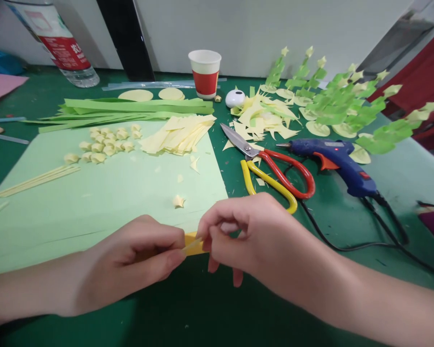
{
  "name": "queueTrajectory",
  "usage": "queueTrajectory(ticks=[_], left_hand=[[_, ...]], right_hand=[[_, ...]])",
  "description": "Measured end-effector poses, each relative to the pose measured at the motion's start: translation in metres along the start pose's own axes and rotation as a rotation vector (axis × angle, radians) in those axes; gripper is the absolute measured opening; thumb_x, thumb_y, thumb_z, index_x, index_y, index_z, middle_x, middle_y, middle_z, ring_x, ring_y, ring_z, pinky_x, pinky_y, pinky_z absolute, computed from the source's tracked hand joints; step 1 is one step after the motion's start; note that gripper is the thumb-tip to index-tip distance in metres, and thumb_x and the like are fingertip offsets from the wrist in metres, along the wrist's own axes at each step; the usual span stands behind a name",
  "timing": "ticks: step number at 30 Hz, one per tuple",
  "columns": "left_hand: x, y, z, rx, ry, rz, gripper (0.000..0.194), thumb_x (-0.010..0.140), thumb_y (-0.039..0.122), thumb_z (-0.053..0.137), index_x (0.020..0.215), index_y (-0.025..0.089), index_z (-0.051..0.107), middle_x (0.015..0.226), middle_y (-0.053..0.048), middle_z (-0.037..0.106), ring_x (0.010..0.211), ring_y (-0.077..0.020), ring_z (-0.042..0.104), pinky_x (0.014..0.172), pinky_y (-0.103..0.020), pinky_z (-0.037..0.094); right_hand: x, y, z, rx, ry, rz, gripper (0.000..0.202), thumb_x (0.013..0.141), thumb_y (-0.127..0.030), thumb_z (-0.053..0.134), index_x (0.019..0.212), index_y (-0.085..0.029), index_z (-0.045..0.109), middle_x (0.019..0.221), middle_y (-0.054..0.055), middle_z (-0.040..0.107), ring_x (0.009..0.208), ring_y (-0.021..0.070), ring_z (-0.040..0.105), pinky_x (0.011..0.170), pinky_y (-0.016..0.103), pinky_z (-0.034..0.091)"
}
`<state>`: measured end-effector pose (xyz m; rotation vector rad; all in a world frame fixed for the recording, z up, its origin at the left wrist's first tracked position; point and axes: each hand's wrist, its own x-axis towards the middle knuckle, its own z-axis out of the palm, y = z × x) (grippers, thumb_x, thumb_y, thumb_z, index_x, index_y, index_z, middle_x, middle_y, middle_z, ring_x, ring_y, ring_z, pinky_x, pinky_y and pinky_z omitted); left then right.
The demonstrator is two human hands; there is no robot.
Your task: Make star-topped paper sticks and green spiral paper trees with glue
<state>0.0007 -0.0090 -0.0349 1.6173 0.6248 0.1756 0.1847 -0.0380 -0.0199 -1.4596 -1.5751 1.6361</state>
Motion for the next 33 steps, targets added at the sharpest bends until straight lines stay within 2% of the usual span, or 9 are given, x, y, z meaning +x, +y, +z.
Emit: queueTrajectory(ticks=[3, 7, 10, 14, 19, 25, 28, 30, 33], left_hand=[[-0.001, -0.001, -0.001, -0.005, 0.004, 0.009, 0.030, 0.083, 0.016, 0.038, 0.054, 0.019, 0.031, 0.047, 0.008, 0.024, 0.041, -0.0054, 0.022, 0.036, -0.018, 0.018], [-0.002, -0.002, 0.000, 0.016, -0.024, 0.022, 0.028, 0.084, 0.017, 0.038, 0.056, 0.019, 0.035, 0.048, 0.009, 0.025, 0.042, -0.0057, 0.023, 0.037, -0.018, 0.019], [-0.001, -0.003, 0.001, 0.047, -0.010, 0.012, 0.029, 0.085, 0.021, 0.039, 0.056, 0.018, 0.036, 0.048, 0.008, 0.026, 0.042, -0.0059, 0.023, 0.038, -0.019, 0.019], [0.000, -0.004, 0.003, 0.010, 0.002, 0.000, 0.032, 0.086, 0.025, 0.038, 0.055, 0.018, 0.037, 0.048, 0.008, 0.025, 0.042, -0.0060, 0.022, 0.037, -0.019, 0.017], [0.001, -0.003, 0.002, -0.050, -0.019, -0.028, 0.031, 0.087, 0.027, 0.035, 0.057, 0.019, 0.037, 0.049, 0.008, 0.024, 0.042, -0.0069, 0.021, 0.037, -0.020, 0.018], [0.003, -0.003, 0.000, -0.022, -0.060, -0.065, 0.032, 0.088, 0.031, 0.034, 0.058, 0.019, 0.037, 0.049, 0.008, 0.026, 0.043, -0.0076, 0.024, 0.038, -0.020, 0.020], [0.002, -0.003, 0.001, -0.027, -0.047, -0.101, 0.036, 0.089, 0.035, 0.035, 0.058, 0.019, 0.037, 0.048, 0.008, 0.033, 0.042, -0.0069, 0.029, 0.038, -0.019, 0.021], [0.002, -0.003, 0.002, -0.018, -0.024, -0.110, 0.037, 0.089, 0.036, 0.035, 0.056, 0.018, 0.037, 0.047, 0.007, 0.037, 0.041, -0.0065, 0.032, 0.038, -0.018, 0.023], [0.002, -0.005, 0.002, -0.008, -0.009, -0.088, 0.038, 0.089, 0.035, 0.034, 0.054, 0.019, 0.036, 0.045, 0.007, 0.036, 0.041, -0.0066, 0.033, 0.039, -0.017, 0.024]], right_hand=[[0.000, -0.003, -0.001, -0.066, 0.062, -0.021, 0.013, 0.068, -0.020, 0.050, 0.065, -0.020, 0.062, 0.053, -0.002, 0.059, 0.032, 0.0054, 0.049, 0.031, 0.010, 0.040], [-0.002, -0.004, 0.006, -0.137, 0.076, -0.084, 0.011, 0.067, -0.020, 0.052, 0.066, -0.018, 0.063, 0.052, -0.002, 0.056, 0.031, 0.0045, 0.044, 0.027, 0.011, 0.037], [-0.004, -0.001, 0.013, -0.089, 0.024, -0.008, 0.010, 0.068, -0.018, 0.051, 0.067, -0.017, 0.061, 0.053, -0.003, 0.052, 0.035, 0.0034, 0.043, 0.028, 0.009, 0.038], [-0.005, 0.002, 0.014, 0.023, -0.052, 0.075, 0.009, 0.073, -0.015, 0.049, 0.071, -0.017, 0.058, 0.054, -0.004, 0.050, 0.046, 0.0050, 0.049, 0.034, 0.007, 0.042], [-0.004, 0.000, 0.010, 0.029, -0.090, 0.105, 0.010, 0.079, -0.015, 0.048, 0.074, -0.016, 0.057, 0.056, -0.004, 0.053, 0.041, 0.0013, 0.047, 0.039, 0.005, 0.041], [-0.005, 0.000, 0.007, -0.021, -0.053, 0.177, 0.012, 0.080, -0.018, 0.047, 0.074, -0.017, 0.057, 0.055, -0.006, 0.053, 0.043, 0.0025, 0.050, 0.042, 0.008, 0.042], [-0.003, -0.003, 0.006, -0.030, -0.038, 0.198, 0.012, 0.080, -0.018, 0.046, 0.074, -0.016, 0.057, 0.056, -0.005, 0.054, 0.045, 0.0033, 0.052, 0.044, 0.010, 0.041], [-0.002, -0.006, 0.007, -0.005, -0.044, 0.191, 0.012, 0.078, -0.015, 0.045, 0.074, -0.015, 0.056, 0.056, -0.004, 0.053, 0.046, 0.0036, 0.051, 0.044, 0.010, 0.041], [-0.002, -0.008, 0.011, 0.012, -0.050, 0.147, 0.014, 0.078, -0.012, 0.042, 0.072, -0.014, 0.054, 0.056, -0.003, 0.050, 0.050, 0.0047, 0.049, 0.047, 0.012, 0.043]])
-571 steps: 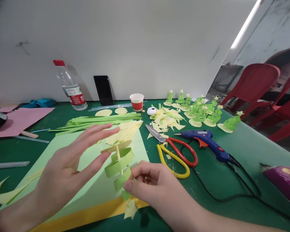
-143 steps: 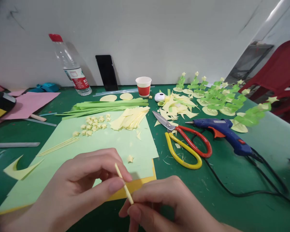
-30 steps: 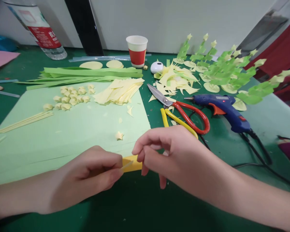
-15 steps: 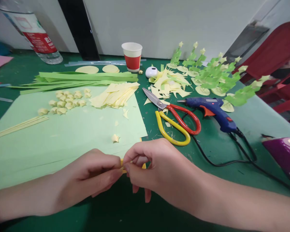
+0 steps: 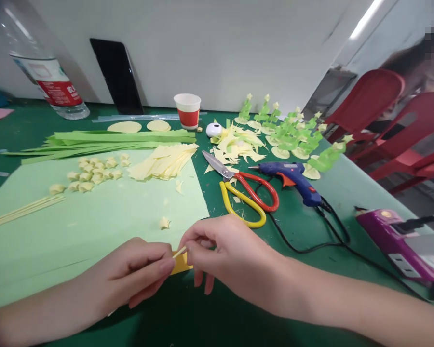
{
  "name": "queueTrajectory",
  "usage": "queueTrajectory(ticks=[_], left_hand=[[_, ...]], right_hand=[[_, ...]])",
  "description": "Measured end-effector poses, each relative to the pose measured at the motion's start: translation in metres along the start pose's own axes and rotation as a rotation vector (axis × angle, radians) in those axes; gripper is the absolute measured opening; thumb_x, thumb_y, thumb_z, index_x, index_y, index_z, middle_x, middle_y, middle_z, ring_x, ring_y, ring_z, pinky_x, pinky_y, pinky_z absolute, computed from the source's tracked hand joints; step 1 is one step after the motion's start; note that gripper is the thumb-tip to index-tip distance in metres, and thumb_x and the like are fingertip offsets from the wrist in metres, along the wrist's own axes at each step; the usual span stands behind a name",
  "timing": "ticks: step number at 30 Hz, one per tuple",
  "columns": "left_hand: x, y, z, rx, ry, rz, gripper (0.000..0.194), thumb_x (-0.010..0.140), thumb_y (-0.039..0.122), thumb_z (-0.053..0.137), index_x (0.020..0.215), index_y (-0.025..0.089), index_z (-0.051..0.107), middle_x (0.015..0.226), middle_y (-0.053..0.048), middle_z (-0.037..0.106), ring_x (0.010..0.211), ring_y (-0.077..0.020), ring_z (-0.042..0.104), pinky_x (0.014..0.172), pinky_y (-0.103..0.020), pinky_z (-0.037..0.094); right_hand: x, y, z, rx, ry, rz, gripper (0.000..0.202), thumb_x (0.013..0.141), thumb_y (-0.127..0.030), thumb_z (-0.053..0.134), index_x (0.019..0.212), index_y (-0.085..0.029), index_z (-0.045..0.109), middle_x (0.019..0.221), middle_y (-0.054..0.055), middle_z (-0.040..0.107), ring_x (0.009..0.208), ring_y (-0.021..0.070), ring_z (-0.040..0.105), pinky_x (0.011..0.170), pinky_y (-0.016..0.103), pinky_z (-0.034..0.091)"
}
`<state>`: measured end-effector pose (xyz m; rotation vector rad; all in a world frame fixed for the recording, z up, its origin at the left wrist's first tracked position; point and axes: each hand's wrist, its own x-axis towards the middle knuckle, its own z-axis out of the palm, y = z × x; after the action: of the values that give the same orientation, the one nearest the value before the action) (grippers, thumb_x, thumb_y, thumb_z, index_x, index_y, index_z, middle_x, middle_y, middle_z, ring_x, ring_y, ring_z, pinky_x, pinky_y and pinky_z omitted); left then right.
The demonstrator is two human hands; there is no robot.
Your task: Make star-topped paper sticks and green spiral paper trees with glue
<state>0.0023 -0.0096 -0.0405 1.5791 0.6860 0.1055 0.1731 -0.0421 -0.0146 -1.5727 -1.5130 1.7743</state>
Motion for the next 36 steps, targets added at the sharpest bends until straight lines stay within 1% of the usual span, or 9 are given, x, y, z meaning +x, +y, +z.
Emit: queueTrajectory(ticks=[4, 6, 7, 8, 10, 13, 18, 28, 36], left_hand=[[0.001, -0.002, 0.001, 0.017, 0.020, -0.008, 0.036, 0.087, 0.037, 0.035, 0.056, 0.019, 0.038, 0.042, 0.009, 0.032, 0.039, -0.0070, 0.030, 0.040, -0.018, 0.023], [0.001, -0.002, 0.002, 0.002, 0.027, -0.037, 0.035, 0.087, 0.037, 0.035, 0.058, 0.019, 0.041, 0.041, 0.009, 0.029, 0.039, -0.0071, 0.027, 0.040, -0.019, 0.022], [0.001, -0.001, 0.002, -0.016, 0.033, -0.046, 0.034, 0.087, 0.038, 0.035, 0.060, 0.018, 0.043, 0.041, 0.010, 0.028, 0.039, -0.0071, 0.026, 0.040, -0.019, 0.022], [0.000, -0.001, 0.002, -0.038, 0.046, -0.044, 0.034, 0.086, 0.039, 0.035, 0.061, 0.018, 0.044, 0.042, 0.010, 0.027, 0.039, -0.0072, 0.024, 0.040, -0.019, 0.021], [-0.001, -0.002, 0.002, -0.087, 0.071, -0.020, 0.032, 0.085, 0.041, 0.037, 0.064, 0.018, 0.046, 0.044, 0.010, 0.027, 0.041, -0.0075, 0.023, 0.040, -0.020, 0.019], [-0.002, -0.003, 0.001, -0.099, 0.081, 0.010, 0.033, 0.084, 0.041, 0.038, 0.063, 0.018, 0.048, 0.046, 0.009, 0.030, 0.041, -0.0076, 0.024, 0.040, -0.020, 0.019], [-0.002, -0.006, 0.000, -0.013, 0.035, -0.019, 0.042, 0.084, 0.042, 0.036, 0.053, 0.017, 0.050, 0.037, 0.009, 0.024, 0.036, -0.0073, 0.022, 0.039, -0.023, 0.019], [-0.002, -0.001, -0.002, 0.090, 0.027, 0.006, 0.034, 0.083, 0.027, 0.032, 0.055, 0.016, 0.049, 0.042, 0.008, 0.029, 0.038, -0.0067, 0.026, 0.040, -0.020, 0.021], [-0.003, 0.001, -0.002, 0.095, -0.006, -0.033, 0.036, 0.088, 0.034, 0.031, 0.062, 0.018, 0.049, 0.048, 0.007, 0.029, 0.044, -0.0087, 0.028, 0.043, -0.021, 0.023]], right_hand=[[-0.007, 0.003, -0.011, -0.156, 0.105, -0.101, 0.020, 0.084, -0.014, 0.034, 0.091, -0.014, 0.053, 0.063, -0.002, 0.053, 0.050, 0.0062, 0.051, 0.047, 0.015, 0.044], [-0.014, 0.007, -0.032, -0.529, 0.378, -0.155, 0.030, 0.089, -0.018, 0.031, 0.116, -0.017, 0.043, 0.078, 0.000, 0.059, 0.063, 0.0092, 0.058, 0.057, 0.018, 0.049], [-0.017, 0.010, -0.046, -0.807, 0.634, -0.079, 0.034, 0.090, -0.021, 0.032, 0.124, -0.021, 0.037, 0.088, 0.000, 0.061, 0.076, 0.0108, 0.060, 0.067, 0.021, 0.050], [-0.020, 0.014, -0.062, -0.897, 0.799, 0.010, 0.039, 0.091, -0.022, 0.033, 0.130, -0.020, 0.030, 0.106, 0.005, 0.057, 0.092, 0.0156, 0.057, 0.080, 0.029, 0.048], [-0.025, 0.025, -0.094, -0.984, 1.017, 0.186, 0.040, 0.090, -0.020, 0.040, 0.128, -0.012, 0.033, 0.121, 0.015, 0.047, 0.105, 0.0258, 0.049, 0.086, 0.045, 0.042], [-0.026, 0.046, -0.133, -1.030, 0.972, 0.401, 0.026, 0.088, -0.028, 0.053, 0.109, -0.013, 0.053, 0.108, 0.007, 0.054, 0.093, 0.0188, 0.055, 0.079, 0.039, 0.048], [-0.018, 0.072, -0.158, -1.028, 0.896, 0.374, 0.025, 0.089, -0.030, 0.051, 0.108, -0.014, 0.054, 0.108, 0.007, 0.055, 0.092, 0.0174, 0.056, 0.079, 0.037, 0.048], [-0.024, 0.082, -0.149, -0.664, 1.171, 0.168, 0.026, 0.088, -0.029, 0.052, 0.109, -0.014, 0.054, 0.112, 0.008, 0.053, 0.099, 0.0197, 0.053, 0.084, 0.040, 0.046], [-0.029, 0.063, -0.123, -0.062, 1.059, -0.068, 0.019, 0.090, -0.024, 0.049, 0.104, -0.012, 0.052, 0.088, 0.002, 0.057, 0.066, 0.0094, 0.056, 0.059, 0.024, 0.050]])
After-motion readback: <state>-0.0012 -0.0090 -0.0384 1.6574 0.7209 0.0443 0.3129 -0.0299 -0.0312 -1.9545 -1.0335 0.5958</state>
